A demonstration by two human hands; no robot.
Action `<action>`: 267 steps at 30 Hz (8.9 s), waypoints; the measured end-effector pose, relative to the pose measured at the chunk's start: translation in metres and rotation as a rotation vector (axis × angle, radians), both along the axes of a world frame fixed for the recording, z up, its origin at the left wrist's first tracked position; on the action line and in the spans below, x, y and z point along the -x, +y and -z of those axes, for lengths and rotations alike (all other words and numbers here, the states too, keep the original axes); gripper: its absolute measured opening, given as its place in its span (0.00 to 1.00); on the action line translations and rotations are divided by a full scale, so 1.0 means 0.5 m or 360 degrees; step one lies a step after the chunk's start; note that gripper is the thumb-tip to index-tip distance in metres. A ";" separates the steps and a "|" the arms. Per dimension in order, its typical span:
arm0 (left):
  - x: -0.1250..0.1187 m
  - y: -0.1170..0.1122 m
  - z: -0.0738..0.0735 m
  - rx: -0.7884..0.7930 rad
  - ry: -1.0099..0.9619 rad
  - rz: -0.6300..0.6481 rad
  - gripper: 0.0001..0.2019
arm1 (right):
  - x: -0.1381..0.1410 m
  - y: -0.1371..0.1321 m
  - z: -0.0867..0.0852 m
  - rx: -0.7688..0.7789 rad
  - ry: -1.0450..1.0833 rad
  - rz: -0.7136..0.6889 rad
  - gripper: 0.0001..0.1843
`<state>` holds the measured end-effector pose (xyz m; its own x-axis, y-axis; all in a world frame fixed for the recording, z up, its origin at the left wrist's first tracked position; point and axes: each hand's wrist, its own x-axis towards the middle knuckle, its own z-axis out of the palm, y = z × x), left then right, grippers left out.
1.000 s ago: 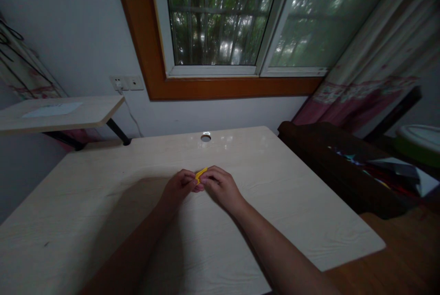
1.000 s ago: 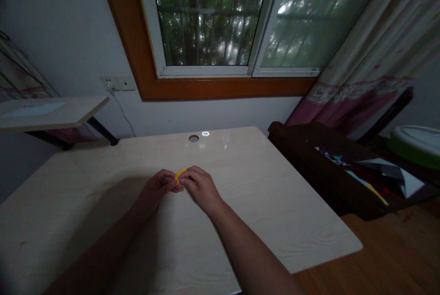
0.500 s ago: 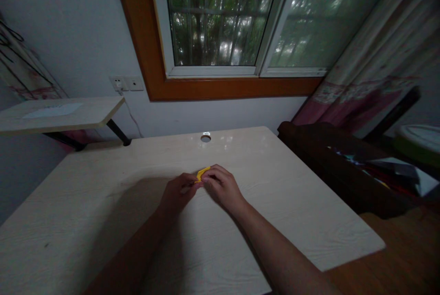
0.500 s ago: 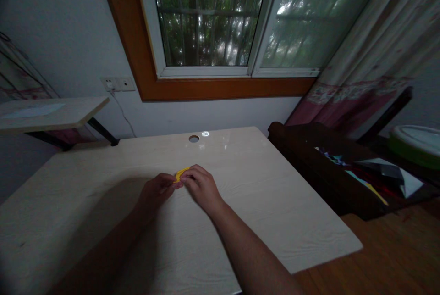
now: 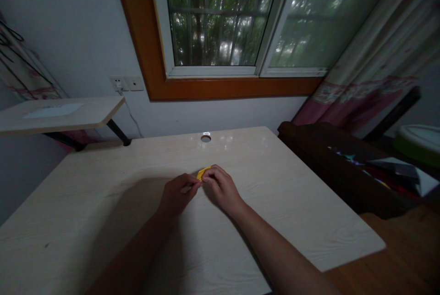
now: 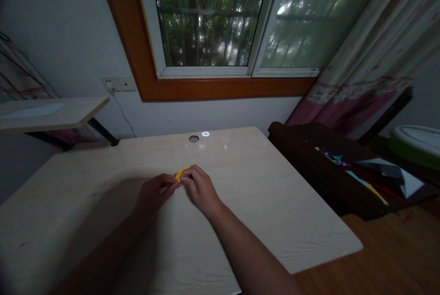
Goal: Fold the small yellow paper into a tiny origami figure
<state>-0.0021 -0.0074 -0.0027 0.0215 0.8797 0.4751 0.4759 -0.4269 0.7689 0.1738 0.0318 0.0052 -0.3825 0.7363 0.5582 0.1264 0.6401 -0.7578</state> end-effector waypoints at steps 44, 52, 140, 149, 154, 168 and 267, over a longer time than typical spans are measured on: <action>-0.010 0.008 -0.002 0.0300 -0.0396 -0.0142 0.12 | 0.020 0.001 0.020 0.0536 0.0400 -0.0003 0.05; -0.005 0.005 -0.002 0.0423 -0.0509 0.0084 0.11 | 0.013 0.000 0.012 0.0414 0.0283 -0.0005 0.06; -0.002 0.020 0.015 0.0787 -0.0720 0.0120 0.11 | 0.018 0.016 0.032 0.0861 0.0589 -0.0140 0.09; -0.013 0.014 -0.004 0.0804 -0.0632 0.0090 0.11 | 0.021 0.021 0.038 0.0875 0.0595 -0.0058 0.11; -0.012 0.018 0.009 0.0802 -0.0650 0.0133 0.11 | 0.025 0.019 0.030 0.0892 0.0627 -0.0046 0.12; -0.007 0.019 0.012 0.0807 -0.0752 0.0231 0.13 | 0.023 0.024 0.041 0.0905 0.0673 -0.0124 0.12; -0.006 0.026 0.025 0.0850 -0.0695 0.0286 0.12 | 0.023 0.026 0.032 0.1112 0.0899 -0.0080 0.26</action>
<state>0.0007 0.0057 -0.0152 0.0942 0.9953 -0.0217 0.0342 0.0186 0.9992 0.1624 0.0450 -0.0110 -0.2278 0.9681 0.1038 -0.3989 0.0044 -0.9170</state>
